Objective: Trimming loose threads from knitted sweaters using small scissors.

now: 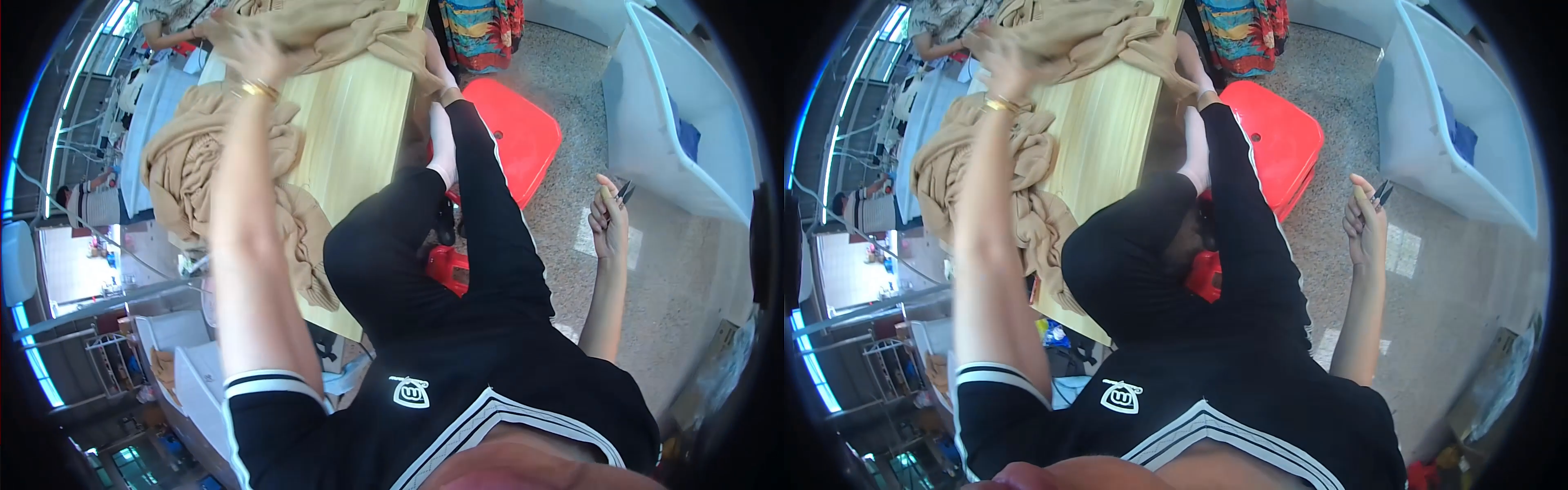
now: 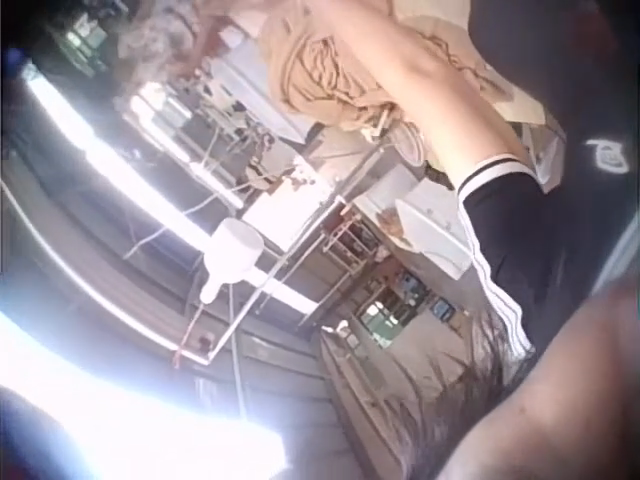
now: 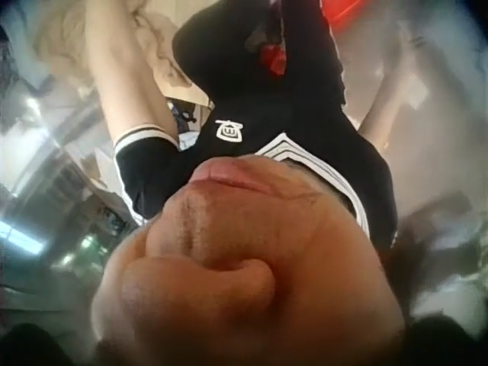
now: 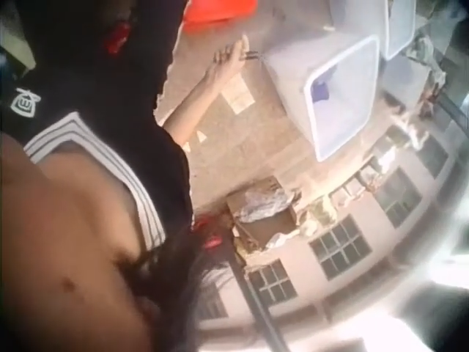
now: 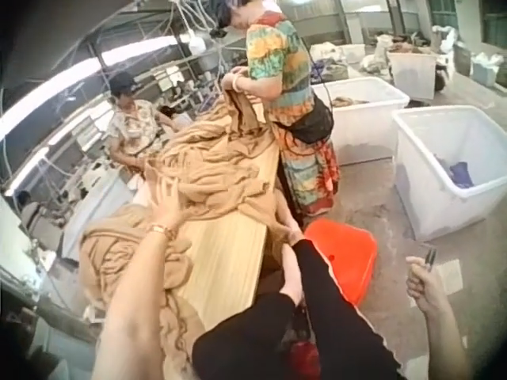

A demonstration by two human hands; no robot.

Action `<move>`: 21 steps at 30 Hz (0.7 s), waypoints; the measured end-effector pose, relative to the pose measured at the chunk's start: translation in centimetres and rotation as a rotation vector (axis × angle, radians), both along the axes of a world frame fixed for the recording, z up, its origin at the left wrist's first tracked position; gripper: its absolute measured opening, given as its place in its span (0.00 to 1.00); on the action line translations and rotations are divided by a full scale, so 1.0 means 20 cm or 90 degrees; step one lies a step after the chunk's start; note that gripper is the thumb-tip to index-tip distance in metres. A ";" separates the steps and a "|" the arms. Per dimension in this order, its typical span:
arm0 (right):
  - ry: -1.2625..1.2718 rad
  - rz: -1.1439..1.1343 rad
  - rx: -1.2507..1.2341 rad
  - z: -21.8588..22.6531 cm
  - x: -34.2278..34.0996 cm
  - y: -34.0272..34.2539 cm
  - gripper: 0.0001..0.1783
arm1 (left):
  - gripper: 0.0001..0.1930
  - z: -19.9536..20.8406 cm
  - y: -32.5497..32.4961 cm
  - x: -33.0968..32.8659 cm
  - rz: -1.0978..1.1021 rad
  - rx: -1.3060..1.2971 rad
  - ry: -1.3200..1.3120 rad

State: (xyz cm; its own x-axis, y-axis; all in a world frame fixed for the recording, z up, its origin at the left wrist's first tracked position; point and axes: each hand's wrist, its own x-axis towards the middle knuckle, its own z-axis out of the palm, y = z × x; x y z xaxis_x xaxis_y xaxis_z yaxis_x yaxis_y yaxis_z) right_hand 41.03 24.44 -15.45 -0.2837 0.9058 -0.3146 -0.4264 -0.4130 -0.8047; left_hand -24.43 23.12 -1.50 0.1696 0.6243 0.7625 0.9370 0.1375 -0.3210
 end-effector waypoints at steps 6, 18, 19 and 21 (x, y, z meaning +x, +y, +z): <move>0.007 0.010 -0.022 0.01 0.02 -0.02 0.16 | 0.44 -0.49 -0.10 0.71 0.247 -0.587 -0.247; -0.033 0.049 -0.083 -0.02 -0.13 -0.04 0.16 | 0.45 -0.11 -0.96 -0.40 0.621 -0.116 -0.330; -0.043 0.057 -0.085 -0.02 -0.13 -0.04 0.16 | 0.47 -0.10 -0.98 -0.44 0.595 -0.070 -0.445; -0.066 0.070 -0.082 -0.03 -0.10 -0.04 0.15 | 0.47 -0.08 -1.00 -0.47 0.676 -0.067 -0.449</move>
